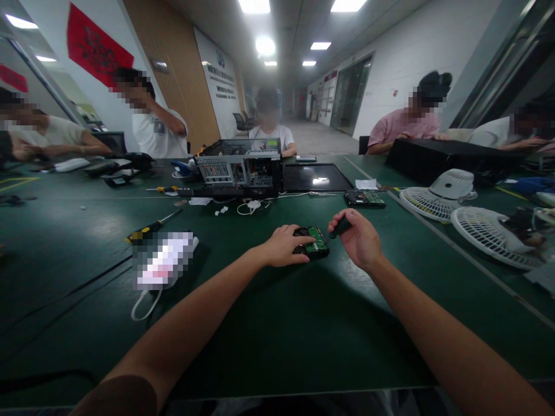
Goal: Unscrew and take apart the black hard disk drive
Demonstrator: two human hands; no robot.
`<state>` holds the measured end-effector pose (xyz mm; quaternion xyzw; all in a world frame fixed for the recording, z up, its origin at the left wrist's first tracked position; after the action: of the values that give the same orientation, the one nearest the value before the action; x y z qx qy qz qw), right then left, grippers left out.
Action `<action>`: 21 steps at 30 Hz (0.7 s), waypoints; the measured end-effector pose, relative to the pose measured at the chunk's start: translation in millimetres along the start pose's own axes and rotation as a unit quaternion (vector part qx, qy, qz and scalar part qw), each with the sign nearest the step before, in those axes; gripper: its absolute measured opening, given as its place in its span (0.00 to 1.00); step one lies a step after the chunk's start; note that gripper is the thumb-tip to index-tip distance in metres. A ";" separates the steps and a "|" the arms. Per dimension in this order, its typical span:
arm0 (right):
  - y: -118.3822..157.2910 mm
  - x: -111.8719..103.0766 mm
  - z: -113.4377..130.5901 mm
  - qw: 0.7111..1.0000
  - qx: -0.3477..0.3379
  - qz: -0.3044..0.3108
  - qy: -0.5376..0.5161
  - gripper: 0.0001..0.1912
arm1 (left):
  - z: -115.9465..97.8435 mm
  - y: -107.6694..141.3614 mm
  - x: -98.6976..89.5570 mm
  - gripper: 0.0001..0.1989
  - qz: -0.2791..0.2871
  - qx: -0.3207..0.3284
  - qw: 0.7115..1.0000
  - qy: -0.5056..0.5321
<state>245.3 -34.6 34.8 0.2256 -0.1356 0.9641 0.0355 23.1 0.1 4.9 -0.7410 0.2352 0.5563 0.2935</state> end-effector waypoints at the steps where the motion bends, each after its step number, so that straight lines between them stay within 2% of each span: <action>1: 0.6 0.6 0.0 1.000 -0.004 0.005 0.008 0.08 | 0.0 0.1 -0.1 0.33 0.000 0.001 1.000 0.001; 8: 3.6 4.8 -1.7 0.999 0.013 0.037 0.023 0.09 | -0.3 -0.3 1.2 0.33 -0.002 -0.001 1.000 -0.001; 14: 3.4 5.3 0.7 0.998 0.031 0.046 0.007 0.19 | -2.4 -0.1 -1.1 0.34 0.004 -0.009 1.000 -0.005; 21: 3.0 3.3 -1.3 0.999 0.015 0.032 0.030 0.11 | -0.9 -0.1 0.0 0.34 -0.003 -0.002 1.000 0.000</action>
<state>241.4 -37.1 34.4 0.1931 -0.1267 0.9730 0.0056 23.8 -0.5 5.1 -0.7422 0.2319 0.5558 0.2941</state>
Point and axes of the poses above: each hand's wrist, its own y-axis away from the middle knuckle, its own x-axis out of the palm, z = x × y, the point moved 1 cm from there along -y, towards the middle knuckle, and after that the axes turned 11 degrees about -z, right-handed, at the moved point
